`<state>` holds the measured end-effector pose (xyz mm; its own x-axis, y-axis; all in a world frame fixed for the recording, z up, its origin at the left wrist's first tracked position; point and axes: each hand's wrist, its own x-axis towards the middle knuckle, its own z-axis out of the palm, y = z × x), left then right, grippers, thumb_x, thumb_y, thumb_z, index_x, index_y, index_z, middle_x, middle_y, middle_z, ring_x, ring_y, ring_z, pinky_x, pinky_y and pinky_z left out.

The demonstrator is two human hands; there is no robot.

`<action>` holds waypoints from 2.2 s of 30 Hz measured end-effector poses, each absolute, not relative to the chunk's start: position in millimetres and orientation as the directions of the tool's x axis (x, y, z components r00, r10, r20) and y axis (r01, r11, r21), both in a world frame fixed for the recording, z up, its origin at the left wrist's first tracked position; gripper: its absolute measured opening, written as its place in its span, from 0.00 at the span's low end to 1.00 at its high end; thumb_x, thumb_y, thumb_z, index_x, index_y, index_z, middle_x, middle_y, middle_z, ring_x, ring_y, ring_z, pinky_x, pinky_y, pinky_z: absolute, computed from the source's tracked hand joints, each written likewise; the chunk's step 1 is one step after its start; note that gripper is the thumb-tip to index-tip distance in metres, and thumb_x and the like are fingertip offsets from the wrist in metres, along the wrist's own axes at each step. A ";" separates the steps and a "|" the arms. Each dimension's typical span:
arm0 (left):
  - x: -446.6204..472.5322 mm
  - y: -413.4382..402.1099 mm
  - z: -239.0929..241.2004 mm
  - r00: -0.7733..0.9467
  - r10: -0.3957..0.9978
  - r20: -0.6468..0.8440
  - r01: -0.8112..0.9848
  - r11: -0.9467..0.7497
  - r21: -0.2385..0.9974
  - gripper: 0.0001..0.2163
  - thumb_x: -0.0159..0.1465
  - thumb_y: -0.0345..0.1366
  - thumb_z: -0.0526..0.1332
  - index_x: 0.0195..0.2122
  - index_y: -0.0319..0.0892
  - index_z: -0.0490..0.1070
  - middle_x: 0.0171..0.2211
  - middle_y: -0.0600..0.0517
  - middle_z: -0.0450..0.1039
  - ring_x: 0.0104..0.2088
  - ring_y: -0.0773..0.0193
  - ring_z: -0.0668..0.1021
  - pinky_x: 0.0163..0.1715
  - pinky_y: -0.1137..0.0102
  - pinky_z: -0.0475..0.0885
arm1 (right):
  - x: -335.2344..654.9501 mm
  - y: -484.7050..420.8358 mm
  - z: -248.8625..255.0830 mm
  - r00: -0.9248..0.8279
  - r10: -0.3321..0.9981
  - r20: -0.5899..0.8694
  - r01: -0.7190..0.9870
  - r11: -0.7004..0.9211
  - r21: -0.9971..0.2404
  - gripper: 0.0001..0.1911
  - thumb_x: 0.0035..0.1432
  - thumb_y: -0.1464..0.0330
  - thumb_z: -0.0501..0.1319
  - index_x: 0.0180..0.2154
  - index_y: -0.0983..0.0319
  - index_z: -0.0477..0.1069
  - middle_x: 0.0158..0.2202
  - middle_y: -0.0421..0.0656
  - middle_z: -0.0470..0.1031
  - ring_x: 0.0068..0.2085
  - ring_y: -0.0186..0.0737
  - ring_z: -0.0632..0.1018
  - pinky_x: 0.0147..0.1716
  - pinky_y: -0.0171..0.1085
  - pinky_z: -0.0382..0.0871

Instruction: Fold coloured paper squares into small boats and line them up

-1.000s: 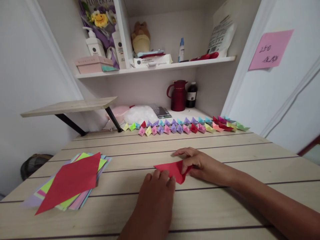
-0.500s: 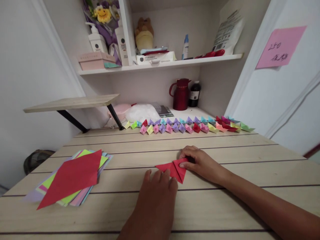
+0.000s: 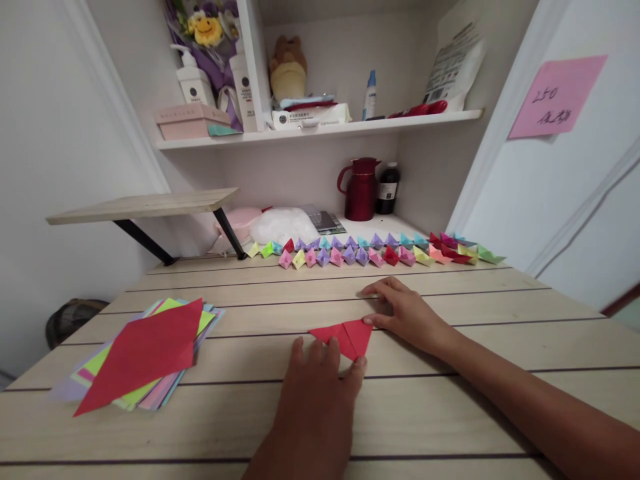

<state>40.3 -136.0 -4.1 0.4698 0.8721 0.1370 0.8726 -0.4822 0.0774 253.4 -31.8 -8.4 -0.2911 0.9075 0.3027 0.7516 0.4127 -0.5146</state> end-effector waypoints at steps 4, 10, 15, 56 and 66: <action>40.5 -134.4 -3.6 0.482 0.863 0.150 0.867 -0.495 0.059 0.19 0.61 0.40 0.58 0.54 0.52 0.70 0.55 0.37 0.68 0.52 0.42 0.70 0.53 0.40 0.56 | 265.3 -26.6 -5.7 -0.243 0.901 0.359 0.781 0.401 -0.479 0.13 0.54 0.63 0.62 0.43 0.53 0.73 0.45 0.44 0.70 0.44 0.47 0.75 0.45 0.46 0.67; 40.5 -133.9 2.8 0.487 0.862 0.142 0.862 -0.500 0.081 0.16 0.63 0.37 0.57 0.52 0.51 0.72 0.51 0.40 0.72 0.50 0.46 0.72 0.53 0.41 0.57 | 246.7 -46.4 2.3 -0.400 0.824 0.401 0.684 0.559 -0.469 0.21 0.55 0.54 0.61 0.49 0.51 0.70 0.55 0.45 0.66 0.57 0.51 0.67 0.55 0.49 0.60; 40.8 -135.8 4.3 0.481 0.865 0.146 0.868 -0.493 0.062 0.15 0.62 0.31 0.56 0.48 0.49 0.74 0.47 0.43 0.74 0.47 0.49 0.73 0.53 0.43 0.58 | 243.1 -45.4 -4.8 -0.429 0.877 0.216 0.788 0.480 -0.385 0.30 0.52 0.49 0.61 0.56 0.47 0.63 0.64 0.46 0.55 0.62 0.56 0.60 0.56 0.58 0.54; 41.3 -140.1 44.3 0.244 0.853 0.461 0.747 -0.469 0.472 0.14 0.65 0.30 0.49 0.42 0.47 0.74 0.42 0.51 0.76 0.42 0.60 0.76 0.44 0.64 0.70 | 222.0 -53.8 -2.6 -0.307 0.939 0.154 0.347 0.261 -0.901 0.11 0.48 0.62 0.65 0.23 0.60 0.68 0.23 0.37 0.70 0.27 0.36 0.70 0.29 0.35 0.62; 36.6 -126.1 33.9 -0.105 0.895 0.435 0.533 -0.318 0.784 0.13 0.63 0.36 0.53 0.45 0.44 0.73 0.45 0.48 0.72 0.35 0.63 0.78 0.39 0.66 0.73 | 215.6 -59.3 2.8 -0.268 0.957 0.111 0.047 0.128 -0.991 0.16 0.49 0.58 0.65 0.25 0.60 0.63 0.22 0.35 0.66 0.25 0.33 0.66 0.27 0.33 0.59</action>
